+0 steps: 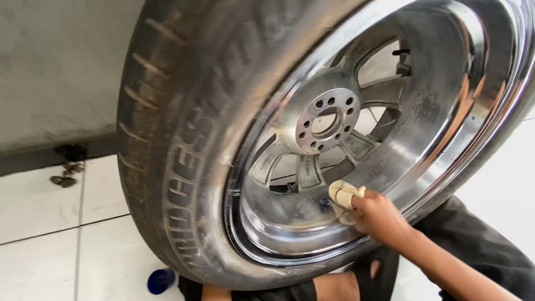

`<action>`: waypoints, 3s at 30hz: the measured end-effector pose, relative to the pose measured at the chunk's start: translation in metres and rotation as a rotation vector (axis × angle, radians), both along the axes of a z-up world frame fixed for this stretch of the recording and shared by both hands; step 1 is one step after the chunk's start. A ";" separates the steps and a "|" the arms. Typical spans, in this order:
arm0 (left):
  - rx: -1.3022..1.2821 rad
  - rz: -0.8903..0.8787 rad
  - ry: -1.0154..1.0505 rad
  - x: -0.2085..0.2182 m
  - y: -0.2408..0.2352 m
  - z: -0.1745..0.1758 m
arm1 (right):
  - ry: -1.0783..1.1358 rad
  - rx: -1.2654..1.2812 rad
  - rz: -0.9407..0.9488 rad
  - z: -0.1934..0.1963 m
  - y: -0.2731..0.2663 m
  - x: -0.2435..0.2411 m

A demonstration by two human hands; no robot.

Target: The person cleans a car wheel by applying a cleaning solution from a blue container onto a cloth and wiping the chrome rim and spokes. They repeatedly dip the cloth into the container and scrub different sections of the wheel while sitting on the floor.

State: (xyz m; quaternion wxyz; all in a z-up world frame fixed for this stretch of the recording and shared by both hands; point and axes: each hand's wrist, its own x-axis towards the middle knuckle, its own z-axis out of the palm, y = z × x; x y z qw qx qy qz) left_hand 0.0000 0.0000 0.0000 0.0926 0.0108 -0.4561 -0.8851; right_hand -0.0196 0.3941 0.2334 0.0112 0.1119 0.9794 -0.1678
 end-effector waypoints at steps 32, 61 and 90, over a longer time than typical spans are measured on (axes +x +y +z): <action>-1.317 0.517 0.561 -0.165 0.132 0.426 | 1.296 -1.392 -0.761 0.155 -0.108 -0.220; -1.357 0.604 0.449 -0.178 0.125 0.431 | 0.992 -1.261 -0.051 0.002 -0.150 -0.204; -1.352 0.615 0.485 -0.167 0.116 0.432 | 1.512 -0.879 -0.082 0.119 -0.168 -0.161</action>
